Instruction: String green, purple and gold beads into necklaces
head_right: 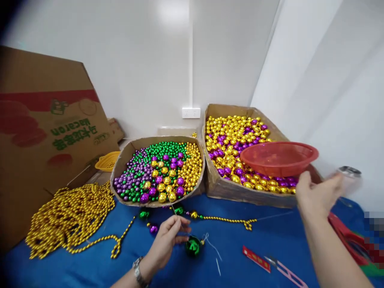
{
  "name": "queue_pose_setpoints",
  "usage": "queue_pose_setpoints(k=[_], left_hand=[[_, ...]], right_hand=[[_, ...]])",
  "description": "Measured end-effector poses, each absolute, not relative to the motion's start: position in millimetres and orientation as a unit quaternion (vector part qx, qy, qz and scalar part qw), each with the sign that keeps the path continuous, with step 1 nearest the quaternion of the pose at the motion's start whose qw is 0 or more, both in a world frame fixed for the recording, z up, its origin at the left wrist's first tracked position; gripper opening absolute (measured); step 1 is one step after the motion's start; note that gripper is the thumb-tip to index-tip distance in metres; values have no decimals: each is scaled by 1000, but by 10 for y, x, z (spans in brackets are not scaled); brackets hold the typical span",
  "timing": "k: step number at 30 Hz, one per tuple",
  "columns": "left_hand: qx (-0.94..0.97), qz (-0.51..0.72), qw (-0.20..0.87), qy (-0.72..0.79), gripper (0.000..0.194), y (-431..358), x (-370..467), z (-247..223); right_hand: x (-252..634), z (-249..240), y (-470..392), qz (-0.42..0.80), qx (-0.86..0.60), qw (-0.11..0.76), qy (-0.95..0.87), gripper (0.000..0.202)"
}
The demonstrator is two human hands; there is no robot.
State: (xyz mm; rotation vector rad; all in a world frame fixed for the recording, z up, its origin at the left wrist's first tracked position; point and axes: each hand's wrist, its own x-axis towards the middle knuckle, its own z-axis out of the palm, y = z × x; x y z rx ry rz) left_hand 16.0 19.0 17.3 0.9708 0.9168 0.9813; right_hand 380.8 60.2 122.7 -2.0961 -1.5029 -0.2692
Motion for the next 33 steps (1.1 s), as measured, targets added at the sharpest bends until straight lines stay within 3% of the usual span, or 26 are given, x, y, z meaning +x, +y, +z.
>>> queue_pose_setpoints(k=[4, 6, 8, 10, 17, 20, 26, 30, 33], left_hand=[[411, 473, 664, 408, 34, 171, 199, 247], [428, 483, 647, 406, 33, 160, 225, 257], [452, 487, 630, 403, 32, 137, 253, 249], [473, 486, 616, 401, 30, 108, 278, 235], [580, 450, 559, 385, 30, 135, 279, 320], [689, 437, 442, 374, 28, 318, 217, 441], [840, 346, 72, 412, 25, 912, 120, 538], [859, 211, -28, 465, 25, 1133, 118, 482], [857, 166, -30, 486, 23, 1187, 131, 479]], right_hand=[[3063, 867, 256, -50, -747, 352, -562, 47], [2582, 649, 88, 43, -673, 332, -659, 29], [2169, 456, -46, 195, -541, 326, -750, 26], [1894, 309, -132, 273, -494, 341, -752, 26], [1829, 133, -183, 320, -494, 399, -704, 24], [2002, 128, -180, 295, -530, 434, -666, 24], [2254, 185, -197, 333, -570, 475, -582, 28], [2271, 306, -213, 330, -569, 488, -574, 26], [2290, 428, -227, 293, -573, 513, -568, 27]])
